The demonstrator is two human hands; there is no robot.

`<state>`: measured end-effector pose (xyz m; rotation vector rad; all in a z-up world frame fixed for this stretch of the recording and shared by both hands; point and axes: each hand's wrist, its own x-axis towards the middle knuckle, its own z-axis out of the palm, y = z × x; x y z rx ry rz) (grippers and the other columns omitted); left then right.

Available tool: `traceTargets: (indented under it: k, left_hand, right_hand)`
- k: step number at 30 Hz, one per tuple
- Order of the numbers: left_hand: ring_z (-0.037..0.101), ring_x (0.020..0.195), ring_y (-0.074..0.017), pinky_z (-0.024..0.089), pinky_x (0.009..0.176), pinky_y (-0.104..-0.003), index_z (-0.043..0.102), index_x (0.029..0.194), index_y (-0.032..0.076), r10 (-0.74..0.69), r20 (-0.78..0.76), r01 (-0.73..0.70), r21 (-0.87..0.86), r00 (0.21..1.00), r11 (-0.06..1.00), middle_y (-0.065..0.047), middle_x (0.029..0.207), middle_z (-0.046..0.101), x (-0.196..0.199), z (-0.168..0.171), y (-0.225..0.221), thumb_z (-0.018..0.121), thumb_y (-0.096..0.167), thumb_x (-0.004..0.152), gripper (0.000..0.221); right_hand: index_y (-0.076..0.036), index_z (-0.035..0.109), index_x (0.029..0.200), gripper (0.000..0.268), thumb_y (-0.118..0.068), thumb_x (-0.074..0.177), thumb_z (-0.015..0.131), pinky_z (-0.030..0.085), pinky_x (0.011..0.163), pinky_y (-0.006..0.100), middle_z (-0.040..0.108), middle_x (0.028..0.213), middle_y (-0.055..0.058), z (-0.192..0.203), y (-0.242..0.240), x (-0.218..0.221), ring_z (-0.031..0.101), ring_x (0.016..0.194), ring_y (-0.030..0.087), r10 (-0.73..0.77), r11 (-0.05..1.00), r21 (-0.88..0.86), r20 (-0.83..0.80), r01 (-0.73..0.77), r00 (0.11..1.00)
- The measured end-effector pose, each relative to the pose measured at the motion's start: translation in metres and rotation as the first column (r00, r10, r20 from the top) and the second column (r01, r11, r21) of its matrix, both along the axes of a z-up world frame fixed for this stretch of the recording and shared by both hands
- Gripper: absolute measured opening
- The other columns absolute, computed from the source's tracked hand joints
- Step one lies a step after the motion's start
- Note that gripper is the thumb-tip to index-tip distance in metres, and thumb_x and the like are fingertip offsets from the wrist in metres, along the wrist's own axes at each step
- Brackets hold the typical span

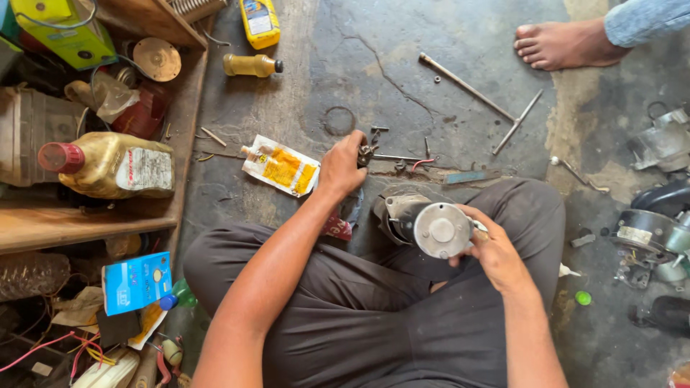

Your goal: The person sits on the floor and uses a metal file to scrape and clean the surface of a small cylindrical electrical component. They rotate the component to access different areas and later wipe it with a cloth.

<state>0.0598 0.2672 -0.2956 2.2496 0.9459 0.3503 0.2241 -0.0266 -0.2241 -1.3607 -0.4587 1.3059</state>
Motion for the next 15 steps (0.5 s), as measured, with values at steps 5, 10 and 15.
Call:
traceTargets:
  k: [5,10,15]
  left_hand:
    - [0.066,0.101,-0.0412,0.052,0.084,-0.051,0.049,0.114,0.010,0.009,-0.113,-0.003,0.053,0.994,0.999,-0.016,0.107,0.067,0.004,-0.001,0.004,0.086,0.018,0.071,0.057]
    - [0.067,0.103,-0.0388,0.052,0.085,-0.052,0.047,0.130,0.005,0.039,-0.266,0.002,0.153,0.963,0.988,-0.017,0.112,0.066,0.003,-0.003,0.000,0.086,0.032,0.074,0.074]
    - [0.066,0.105,-0.0376,0.052,0.086,-0.050,0.040,0.144,0.005,0.077,-0.345,-0.022,0.161,0.935,0.987,-0.018,0.118,0.065,0.000,-0.009,-0.002,0.083,0.031,0.076,0.084]
  right_hand:
    - [-0.001,0.055,0.139,0.072,-0.058,0.095,0.061,0.046,0.048,0.029,0.061,0.078,0.006,-0.018,-0.003,0.006,0.058,0.058,0.013,0.058,0.993,0.109,-0.048,-0.053,0.997]
    - [-0.002,0.050,0.139,0.072,-0.057,0.095,0.063,0.039,0.049,0.026,0.054,0.080,0.001,-0.029,-0.011,0.006,0.045,0.060,0.007,0.047,0.990,0.136,-0.108,-0.032,0.993]
    - [-0.002,0.051,0.141,0.059,-0.043,0.100,0.064,0.046,0.052,0.032,0.051,0.079,0.000,-0.039,-0.014,0.009,0.045,0.061,0.009,-0.003,0.986,0.163,-0.164,0.030,0.986]
